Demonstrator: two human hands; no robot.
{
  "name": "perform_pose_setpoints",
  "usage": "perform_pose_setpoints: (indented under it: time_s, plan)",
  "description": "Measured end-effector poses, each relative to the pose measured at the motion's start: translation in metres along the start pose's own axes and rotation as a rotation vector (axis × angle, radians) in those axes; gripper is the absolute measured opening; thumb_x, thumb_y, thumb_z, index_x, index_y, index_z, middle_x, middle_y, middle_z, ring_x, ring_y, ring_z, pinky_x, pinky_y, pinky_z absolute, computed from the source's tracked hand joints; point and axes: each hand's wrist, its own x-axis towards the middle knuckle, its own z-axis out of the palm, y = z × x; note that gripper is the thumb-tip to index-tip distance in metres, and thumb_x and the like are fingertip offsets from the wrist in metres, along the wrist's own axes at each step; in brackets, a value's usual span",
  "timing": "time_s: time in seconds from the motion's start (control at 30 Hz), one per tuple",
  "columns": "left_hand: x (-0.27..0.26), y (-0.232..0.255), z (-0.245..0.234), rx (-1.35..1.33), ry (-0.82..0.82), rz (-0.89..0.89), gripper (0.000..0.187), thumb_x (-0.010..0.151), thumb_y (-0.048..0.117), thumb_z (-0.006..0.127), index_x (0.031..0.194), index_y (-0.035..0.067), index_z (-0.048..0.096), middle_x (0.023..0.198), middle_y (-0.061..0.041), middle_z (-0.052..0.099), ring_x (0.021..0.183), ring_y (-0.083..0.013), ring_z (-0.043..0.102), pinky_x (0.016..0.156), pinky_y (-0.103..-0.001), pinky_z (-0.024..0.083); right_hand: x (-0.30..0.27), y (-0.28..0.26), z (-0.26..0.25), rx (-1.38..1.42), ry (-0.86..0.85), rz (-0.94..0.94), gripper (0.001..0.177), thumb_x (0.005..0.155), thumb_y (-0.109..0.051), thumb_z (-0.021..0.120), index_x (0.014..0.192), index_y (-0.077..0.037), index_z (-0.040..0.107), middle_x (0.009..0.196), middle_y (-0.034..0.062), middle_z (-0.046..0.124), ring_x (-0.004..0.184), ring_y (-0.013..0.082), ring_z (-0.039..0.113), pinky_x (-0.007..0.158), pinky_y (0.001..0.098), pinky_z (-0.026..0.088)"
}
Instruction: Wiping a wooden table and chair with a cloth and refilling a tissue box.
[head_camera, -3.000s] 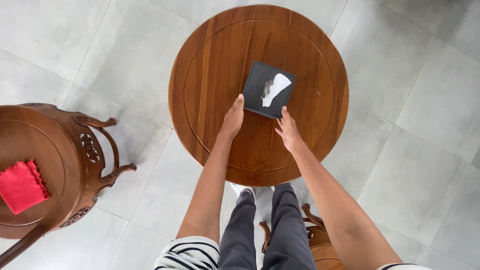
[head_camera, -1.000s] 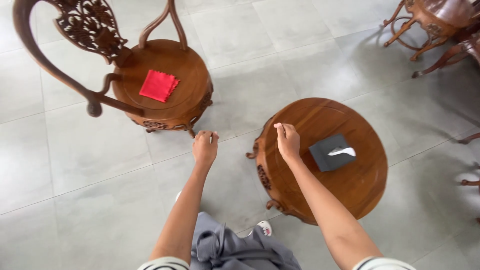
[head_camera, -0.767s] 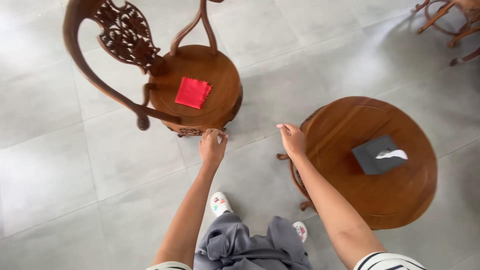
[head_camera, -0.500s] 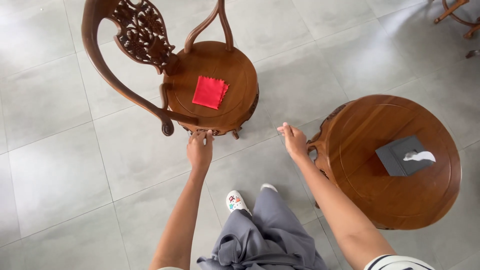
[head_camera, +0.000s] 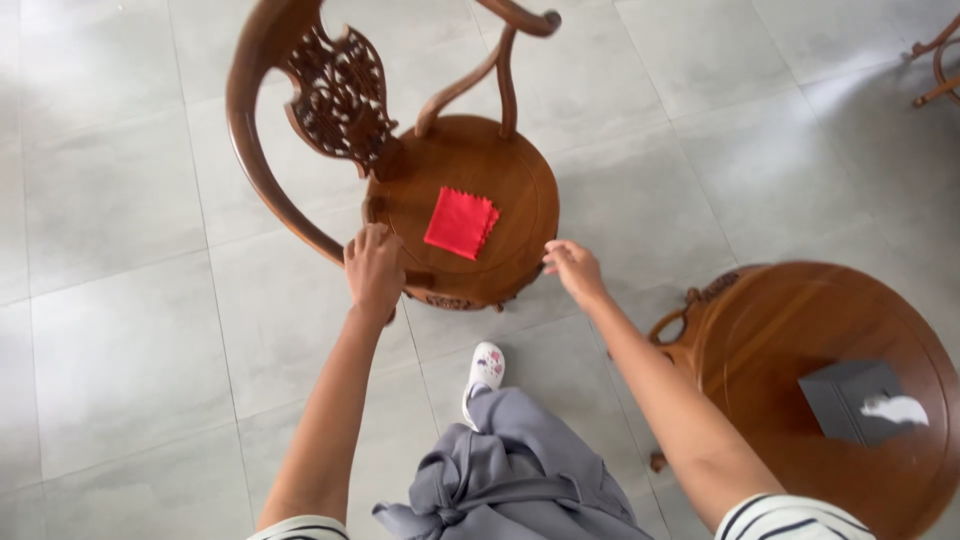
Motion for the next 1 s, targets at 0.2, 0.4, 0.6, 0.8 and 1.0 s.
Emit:
perform_pose_setpoints:
  time_s: [0.2, 0.4, 0.6, 0.8, 1.0]
  plan:
    - [0.035, -0.057, 0.039, 0.717, -0.685, 0.115, 0.044, 0.090, 0.022, 0.068, 0.134, 0.018, 0.061, 0.158, -0.013, 0.040, 0.152, -0.0295, 0.023, 0.122, -0.063, 0.007, 0.021, -0.018, 0.087, -0.054, -0.223, -0.040, 0.034, 0.098, -0.028, 0.059, 0.118, -0.002, 0.069, 0.106, 0.0113, 0.076, 0.085, 0.0172, 0.075, 0.079, 0.0312, 0.060]
    - [0.050, -0.102, 0.050, 0.863, -0.877, 0.160, 0.064, 0.096, 0.038, 0.060, 0.154, 0.020, 0.040, 0.158, -0.008, 0.038, 0.152, -0.0295, 0.021, 0.121, -0.064, -0.001, -0.009, -0.051, 0.148, -0.208, -0.296, 0.133, 0.048, 0.094, -0.039, 0.064, 0.128, -0.006, 0.065, 0.109, 0.0105, 0.075, 0.092, 0.0196, 0.075, 0.083, 0.0322, 0.057]
    - [0.078, -0.157, 0.008, 1.018, -0.802, 0.409, 0.055, 0.100, 0.049, 0.058, 0.146, 0.019, 0.051, 0.154, -0.009, 0.047, 0.152, -0.0323, 0.025, 0.121, -0.063, 0.003, -0.027, 0.003, 0.219, -0.116, -0.150, 0.239, 0.072, 0.087, -0.048, 0.073, 0.138, 0.001, 0.056, 0.119, 0.0154, 0.074, 0.108, 0.0234, 0.071, 0.090, 0.0337, 0.056]
    - [0.095, -0.197, 0.009, 0.781, -0.760, 0.531, 0.074, 0.081, 0.069, 0.070, 0.133, 0.017, 0.059, 0.136, -0.005, 0.059, 0.142, -0.0265, 0.040, 0.126, -0.052, 0.009, -0.049, 0.020, 0.309, 0.048, -0.130, 0.405, 0.089, 0.085, -0.054, 0.079, 0.146, 0.000, 0.043, 0.112, 0.0097, 0.065, 0.106, 0.0186, 0.064, 0.088, 0.0296, 0.051]
    - [0.096, -0.221, 0.023, 0.598, -0.638, 0.661, 0.071, 0.073, 0.063, 0.078, 0.124, 0.017, 0.062, 0.120, -0.004, 0.066, 0.125, -0.0228, 0.052, 0.121, -0.049, 0.019, -0.063, -0.004, 0.352, 0.039, -0.059, 0.424, 0.065, 0.087, -0.057, 0.072, 0.111, 0.002, 0.060, 0.071, -0.0011, 0.063, 0.062, 0.0102, 0.056, 0.056, 0.0265, 0.045]
